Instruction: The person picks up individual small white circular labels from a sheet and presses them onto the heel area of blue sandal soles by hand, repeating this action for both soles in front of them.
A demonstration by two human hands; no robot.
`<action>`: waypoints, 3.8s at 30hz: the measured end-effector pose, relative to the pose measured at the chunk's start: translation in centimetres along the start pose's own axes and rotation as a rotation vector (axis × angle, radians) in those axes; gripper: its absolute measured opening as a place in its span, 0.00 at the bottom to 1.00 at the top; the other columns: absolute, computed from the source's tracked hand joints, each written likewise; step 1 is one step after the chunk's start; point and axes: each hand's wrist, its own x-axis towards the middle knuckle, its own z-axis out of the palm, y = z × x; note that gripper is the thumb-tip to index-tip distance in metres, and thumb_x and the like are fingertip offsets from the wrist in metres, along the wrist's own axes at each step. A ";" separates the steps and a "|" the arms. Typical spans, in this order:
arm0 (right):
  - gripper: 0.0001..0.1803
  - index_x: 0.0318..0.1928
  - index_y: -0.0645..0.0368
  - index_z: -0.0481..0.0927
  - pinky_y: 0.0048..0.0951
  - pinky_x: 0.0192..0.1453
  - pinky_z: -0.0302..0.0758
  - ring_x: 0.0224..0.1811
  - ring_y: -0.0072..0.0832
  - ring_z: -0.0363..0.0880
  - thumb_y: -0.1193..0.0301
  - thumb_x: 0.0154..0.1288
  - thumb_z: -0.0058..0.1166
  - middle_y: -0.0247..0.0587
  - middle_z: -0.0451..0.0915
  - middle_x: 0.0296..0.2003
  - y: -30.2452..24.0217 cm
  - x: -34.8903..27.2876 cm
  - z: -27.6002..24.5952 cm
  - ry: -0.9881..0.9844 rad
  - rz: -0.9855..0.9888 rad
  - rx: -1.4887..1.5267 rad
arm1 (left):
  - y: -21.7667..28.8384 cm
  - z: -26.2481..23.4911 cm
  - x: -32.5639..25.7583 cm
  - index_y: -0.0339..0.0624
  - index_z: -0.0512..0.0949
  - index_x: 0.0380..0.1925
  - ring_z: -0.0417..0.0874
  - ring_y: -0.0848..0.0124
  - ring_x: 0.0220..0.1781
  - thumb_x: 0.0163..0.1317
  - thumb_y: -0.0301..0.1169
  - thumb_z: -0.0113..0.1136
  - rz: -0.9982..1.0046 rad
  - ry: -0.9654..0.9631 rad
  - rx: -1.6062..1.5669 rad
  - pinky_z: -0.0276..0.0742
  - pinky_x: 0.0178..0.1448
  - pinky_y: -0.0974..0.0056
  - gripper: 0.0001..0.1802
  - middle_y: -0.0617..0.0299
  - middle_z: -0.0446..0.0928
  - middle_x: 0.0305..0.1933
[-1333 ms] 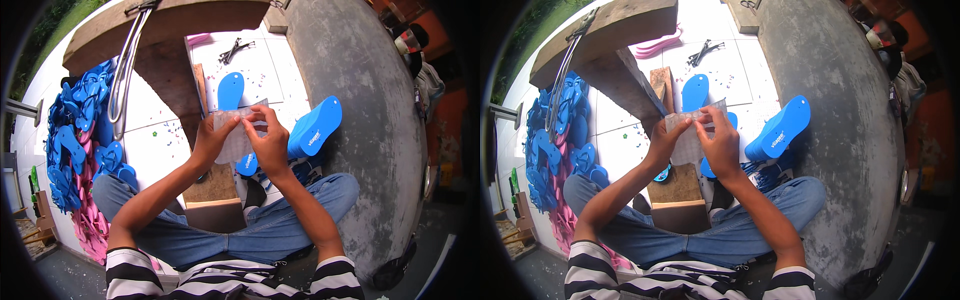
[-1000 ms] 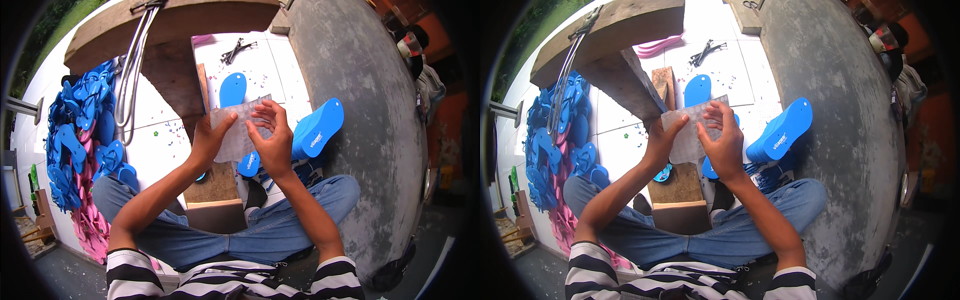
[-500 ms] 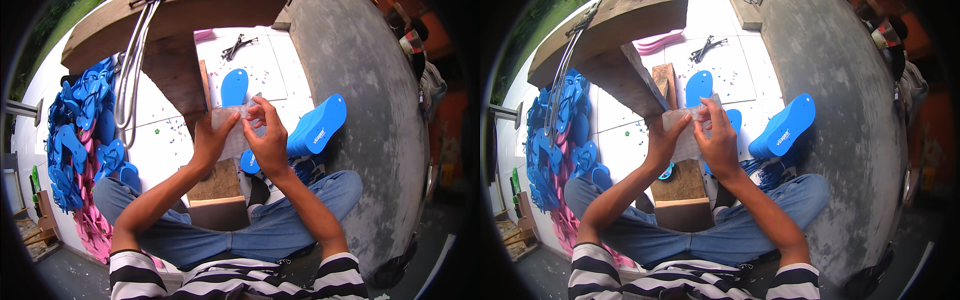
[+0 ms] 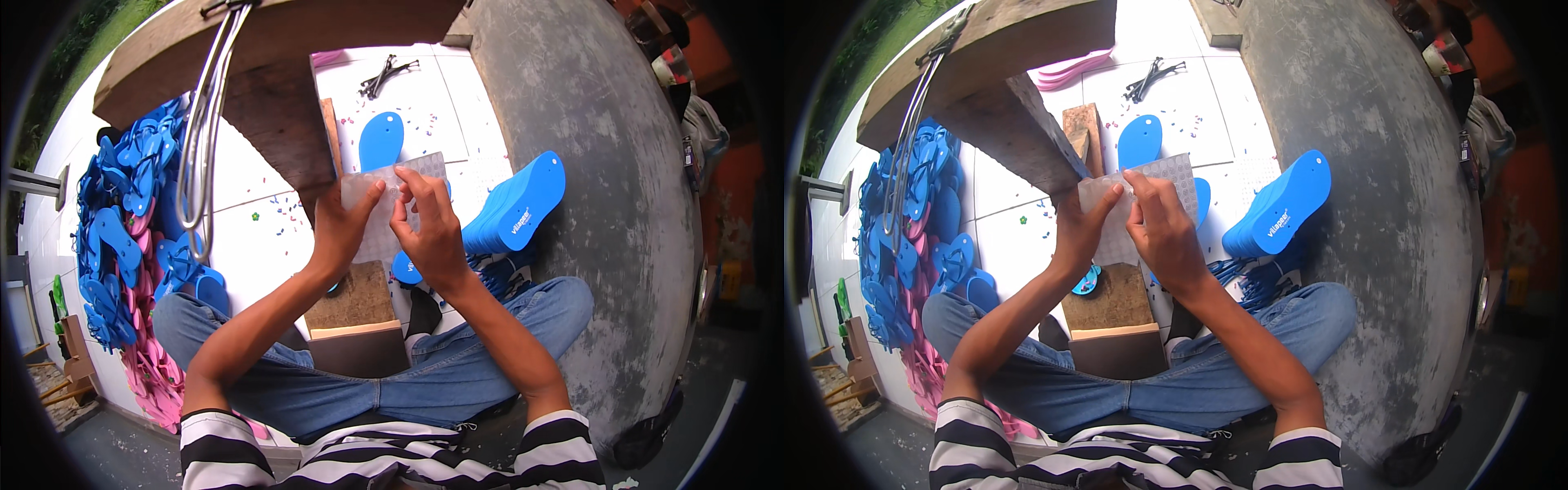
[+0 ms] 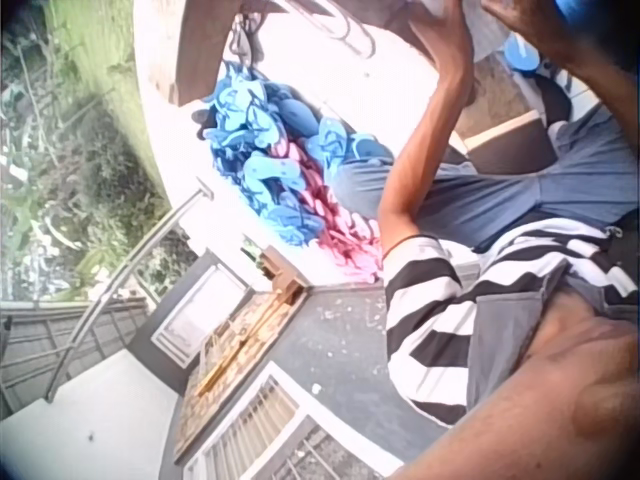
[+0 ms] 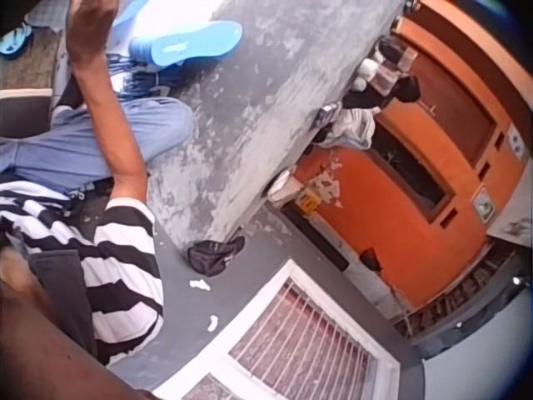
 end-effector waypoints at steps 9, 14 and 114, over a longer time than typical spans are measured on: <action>0.35 0.67 0.60 0.71 0.29 0.49 0.82 0.47 0.29 0.82 0.87 0.59 0.63 0.50 0.70 0.59 0.3 0.6 0.4 0.090 0.087 0.132 | 0.8 -0.1 0.0 0.33 0.80 0.40 0.84 0.73 0.34 0.68 0.45 0.68 0.028 -0.017 -0.025 0.80 0.38 0.66 0.22 0.57 0.83 0.34; 0.36 0.68 0.58 0.71 0.27 0.48 0.82 0.46 0.27 0.82 0.88 0.58 0.62 0.46 0.74 0.53 0.2 0.6 0.0 0.006 0.048 0.074 | 0.8 -0.2 -0.1 0.33 0.79 0.39 0.84 0.73 0.34 0.68 0.46 0.68 0.016 -0.064 -0.003 0.80 0.39 0.66 0.22 0.57 0.83 0.35; 0.21 0.52 0.61 0.85 0.44 0.52 0.79 0.46 0.47 0.84 0.59 0.67 0.57 0.47 0.84 0.43 16.8 -3.6 3.5 0.083 0.848 -0.505 | -17.3 16.0 4.4 0.45 0.64 0.74 0.62 0.46 0.75 0.58 0.58 0.62 0.572 -0.172 1.206 0.62 0.72 0.47 0.48 0.44 0.57 0.78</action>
